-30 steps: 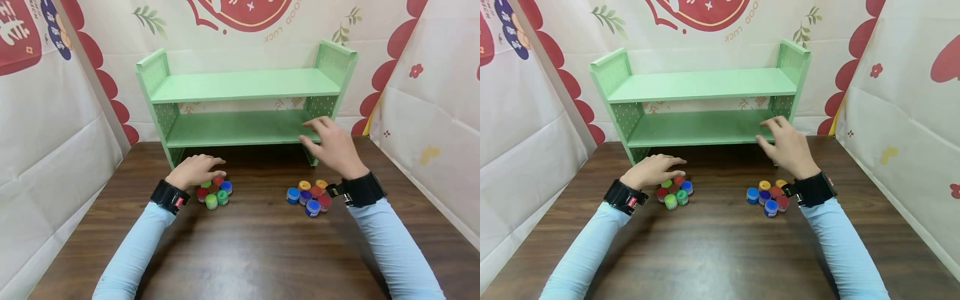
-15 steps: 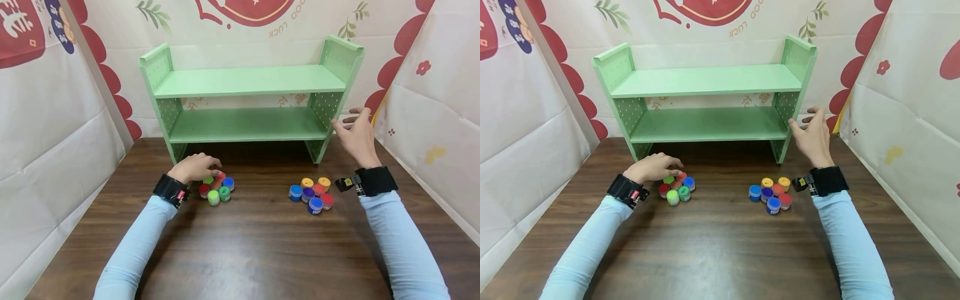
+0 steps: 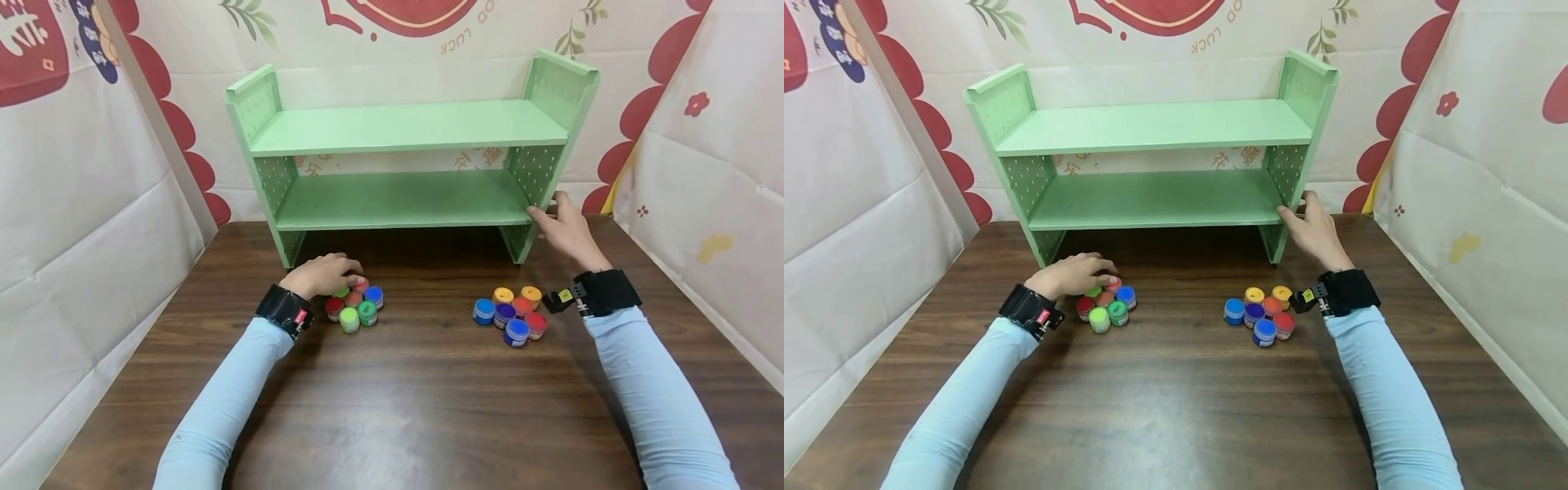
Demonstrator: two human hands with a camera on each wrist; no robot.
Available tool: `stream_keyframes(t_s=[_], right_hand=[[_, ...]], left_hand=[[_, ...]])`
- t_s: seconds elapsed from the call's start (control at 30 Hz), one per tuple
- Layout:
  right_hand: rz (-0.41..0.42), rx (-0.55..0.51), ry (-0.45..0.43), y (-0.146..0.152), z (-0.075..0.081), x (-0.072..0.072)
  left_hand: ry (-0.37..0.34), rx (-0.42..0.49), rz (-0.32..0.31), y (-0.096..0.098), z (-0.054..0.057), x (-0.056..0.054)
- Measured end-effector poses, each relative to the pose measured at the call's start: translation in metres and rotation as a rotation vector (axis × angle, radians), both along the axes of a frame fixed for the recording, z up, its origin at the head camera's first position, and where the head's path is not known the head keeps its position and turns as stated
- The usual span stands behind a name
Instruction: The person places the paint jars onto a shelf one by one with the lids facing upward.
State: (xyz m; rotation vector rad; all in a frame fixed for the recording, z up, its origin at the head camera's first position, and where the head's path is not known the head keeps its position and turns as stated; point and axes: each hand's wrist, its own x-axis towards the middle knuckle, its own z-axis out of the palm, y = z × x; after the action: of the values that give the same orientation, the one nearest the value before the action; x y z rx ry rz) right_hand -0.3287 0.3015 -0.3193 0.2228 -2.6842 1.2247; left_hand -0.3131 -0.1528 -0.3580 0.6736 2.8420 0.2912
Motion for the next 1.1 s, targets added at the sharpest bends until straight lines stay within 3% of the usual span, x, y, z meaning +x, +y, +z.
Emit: stream_keyframes(t_s=[0.13,0.27,0.5,0.67,1.1], right_hand=[[0.011,-0.005,-0.015,0.000,0.000,-0.002],[0.012,-0.003,-0.015,0.000,-0.002,-0.002],[0.008,0.060,0.025,0.005,-0.004,-0.007],[0.018,0.120,0.010,0.006,-0.012,-0.009],[0.000,0.147,0.024,0.002,-0.015,-0.011]], left_hand=[[0.008,-0.029,0.057,-0.004,-0.002,-0.001],[0.036,-0.049,0.074,-0.010,-0.003,-0.006],[0.062,0.037,0.012,-0.011,0.003,-0.008],[0.075,0.032,-0.014,-0.007,0.006,-0.005],[0.135,0.029,-0.048,-0.005,-0.001,-0.006]])
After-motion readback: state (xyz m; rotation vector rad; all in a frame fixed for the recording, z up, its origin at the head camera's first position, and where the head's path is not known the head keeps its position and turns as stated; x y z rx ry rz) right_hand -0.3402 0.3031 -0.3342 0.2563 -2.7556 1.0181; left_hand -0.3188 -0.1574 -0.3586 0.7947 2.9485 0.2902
